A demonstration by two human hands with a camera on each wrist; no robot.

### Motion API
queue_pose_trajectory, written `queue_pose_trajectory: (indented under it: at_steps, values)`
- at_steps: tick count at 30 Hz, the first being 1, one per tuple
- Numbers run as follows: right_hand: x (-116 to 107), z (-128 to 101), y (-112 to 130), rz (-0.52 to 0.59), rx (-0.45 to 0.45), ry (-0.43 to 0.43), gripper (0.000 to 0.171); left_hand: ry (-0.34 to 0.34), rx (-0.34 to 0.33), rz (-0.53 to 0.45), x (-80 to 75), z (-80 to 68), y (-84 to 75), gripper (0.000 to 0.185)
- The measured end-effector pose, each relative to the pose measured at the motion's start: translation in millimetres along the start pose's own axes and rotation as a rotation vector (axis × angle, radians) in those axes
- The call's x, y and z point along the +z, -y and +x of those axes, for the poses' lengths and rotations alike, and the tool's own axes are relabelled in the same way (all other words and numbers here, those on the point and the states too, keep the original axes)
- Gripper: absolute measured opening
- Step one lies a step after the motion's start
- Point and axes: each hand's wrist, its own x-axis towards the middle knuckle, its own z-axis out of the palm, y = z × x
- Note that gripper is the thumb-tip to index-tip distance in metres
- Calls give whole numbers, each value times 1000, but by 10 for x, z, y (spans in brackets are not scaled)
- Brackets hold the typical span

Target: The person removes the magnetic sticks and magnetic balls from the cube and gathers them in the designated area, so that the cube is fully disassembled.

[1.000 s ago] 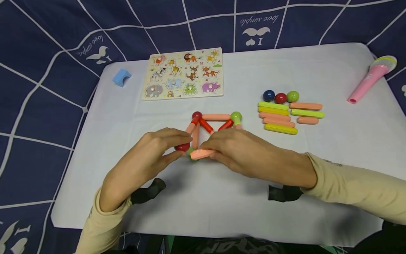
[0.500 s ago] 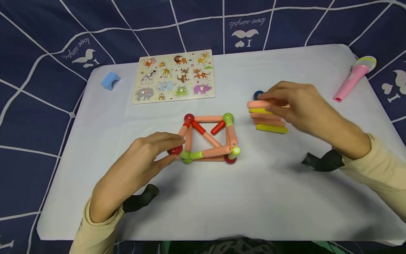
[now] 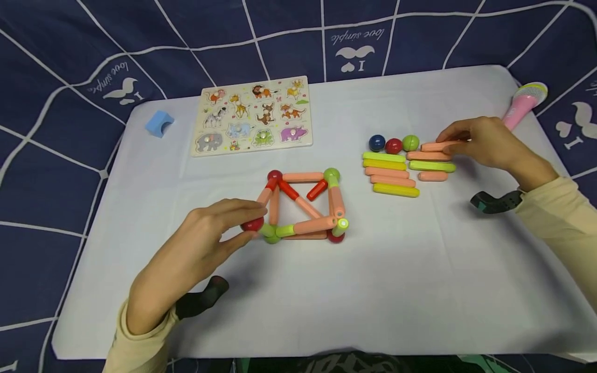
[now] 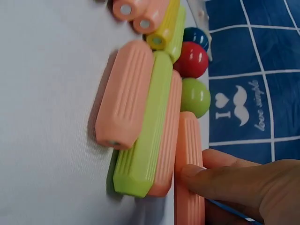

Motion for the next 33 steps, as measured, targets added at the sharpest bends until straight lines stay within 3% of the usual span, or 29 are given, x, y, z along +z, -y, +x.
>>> queue_pose_trajectory:
  at_steps: [8, 11, 13, 15, 19, 23, 27, 33]
  values:
    - [60, 95, -2, 41, 23, 60, 26, -6, -6, -3, 10, -33, 22, 44]
    - [26, 9, 295, 67, -14, -62, 28, -1, -9, 0, 4, -15, 25, 44]
    - [-9, -94, 638, 64, -90, -163, 28, 5, -14, 2, 0, 3, 27, 45]
    - [-7, -198, 1043, 72, -216, -208, 25, 8, -17, 3, -1, 18, 28, 45]
    - [97, -373, 1796, 80, -469, -36, 24, 11, -22, -3, 10, 19, 34, 45]
    - [230, -481, 2278, 48, -580, 130, 27, 10, -8, -15, 26, 29, 48, 44]
    - [301, -507, 2469, -54, -622, 173, 35, 4, 6, -26, 40, 50, 59, 43]
    - [407, -468, 2556, -181, -667, 201, 31, -4, 12, -12, 23, 46, 58, 43]
